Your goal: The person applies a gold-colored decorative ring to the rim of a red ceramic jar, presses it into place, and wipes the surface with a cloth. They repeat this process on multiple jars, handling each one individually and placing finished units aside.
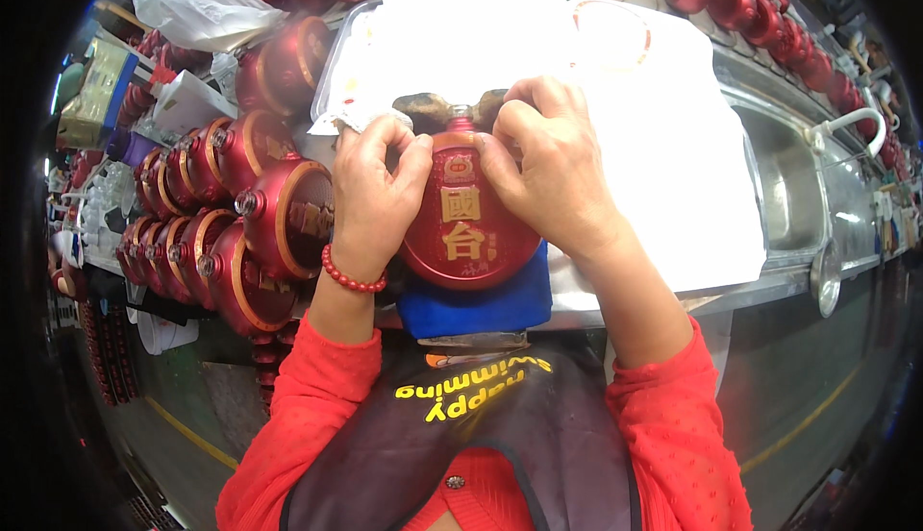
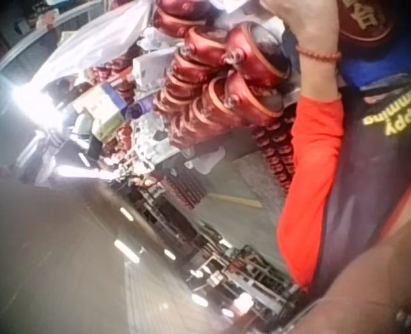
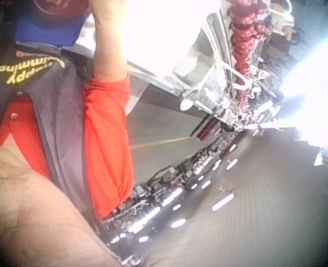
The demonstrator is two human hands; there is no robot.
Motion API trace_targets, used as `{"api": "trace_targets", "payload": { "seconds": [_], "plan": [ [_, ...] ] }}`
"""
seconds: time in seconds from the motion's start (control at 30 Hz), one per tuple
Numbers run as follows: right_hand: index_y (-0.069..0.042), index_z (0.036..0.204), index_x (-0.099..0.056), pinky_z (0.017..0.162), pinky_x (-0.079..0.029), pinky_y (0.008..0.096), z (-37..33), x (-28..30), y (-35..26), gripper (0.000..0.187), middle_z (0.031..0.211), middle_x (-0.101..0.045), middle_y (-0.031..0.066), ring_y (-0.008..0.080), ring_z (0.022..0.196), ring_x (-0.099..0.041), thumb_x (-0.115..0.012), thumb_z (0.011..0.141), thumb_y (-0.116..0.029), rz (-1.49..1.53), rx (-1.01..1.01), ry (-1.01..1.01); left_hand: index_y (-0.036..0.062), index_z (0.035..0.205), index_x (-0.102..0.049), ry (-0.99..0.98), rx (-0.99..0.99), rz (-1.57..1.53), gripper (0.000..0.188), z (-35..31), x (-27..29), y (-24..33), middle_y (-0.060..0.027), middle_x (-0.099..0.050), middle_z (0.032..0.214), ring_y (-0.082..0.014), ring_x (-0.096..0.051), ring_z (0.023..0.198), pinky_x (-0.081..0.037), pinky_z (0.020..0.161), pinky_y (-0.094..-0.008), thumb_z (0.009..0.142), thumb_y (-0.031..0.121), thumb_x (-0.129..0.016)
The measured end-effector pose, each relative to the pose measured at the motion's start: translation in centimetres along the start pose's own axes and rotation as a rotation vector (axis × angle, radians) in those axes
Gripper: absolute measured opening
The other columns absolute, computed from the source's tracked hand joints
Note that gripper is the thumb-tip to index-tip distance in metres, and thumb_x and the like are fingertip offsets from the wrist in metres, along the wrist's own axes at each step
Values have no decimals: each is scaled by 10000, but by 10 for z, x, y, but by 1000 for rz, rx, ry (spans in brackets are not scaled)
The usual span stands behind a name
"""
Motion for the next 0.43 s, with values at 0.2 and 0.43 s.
{"api": "trace_targets", "payload": {
  "seconds": [0.2, 0.43],
  "plan": [
    [-33, 1034, -707, 915, -492, 423, -3, 6, -3, 208, 1164, -607, 155, 341, 1072, -583, -757, 833, -34, -35, 38, 30, 43, 768, -582, 1, -8, 22, 143, 1, 0, 0, -144, -565, 788, -356, -554, 814, -443, 747, -481, 834, 90, -700],
    [-138, 1258, -721, 964, -477, 457, -26, 15, -15, 464, 1306, -553, 135, 341, 1170, -534, -795, 801, -102, -97, 86, -157, 44, 774, -586, -22, 37, -24, 125, 2, -1, -2, -158, -573, 809, -357, -556, 824, -442, 756, -493, 832, 87, -687]
  ]
}}
Point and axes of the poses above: each hand's wrist, its own z-axis towards the middle knuckle, its own x-axis out of the back of the hand, y = z × x, the point moved 5 cm from there along z, towards the middle knuckle
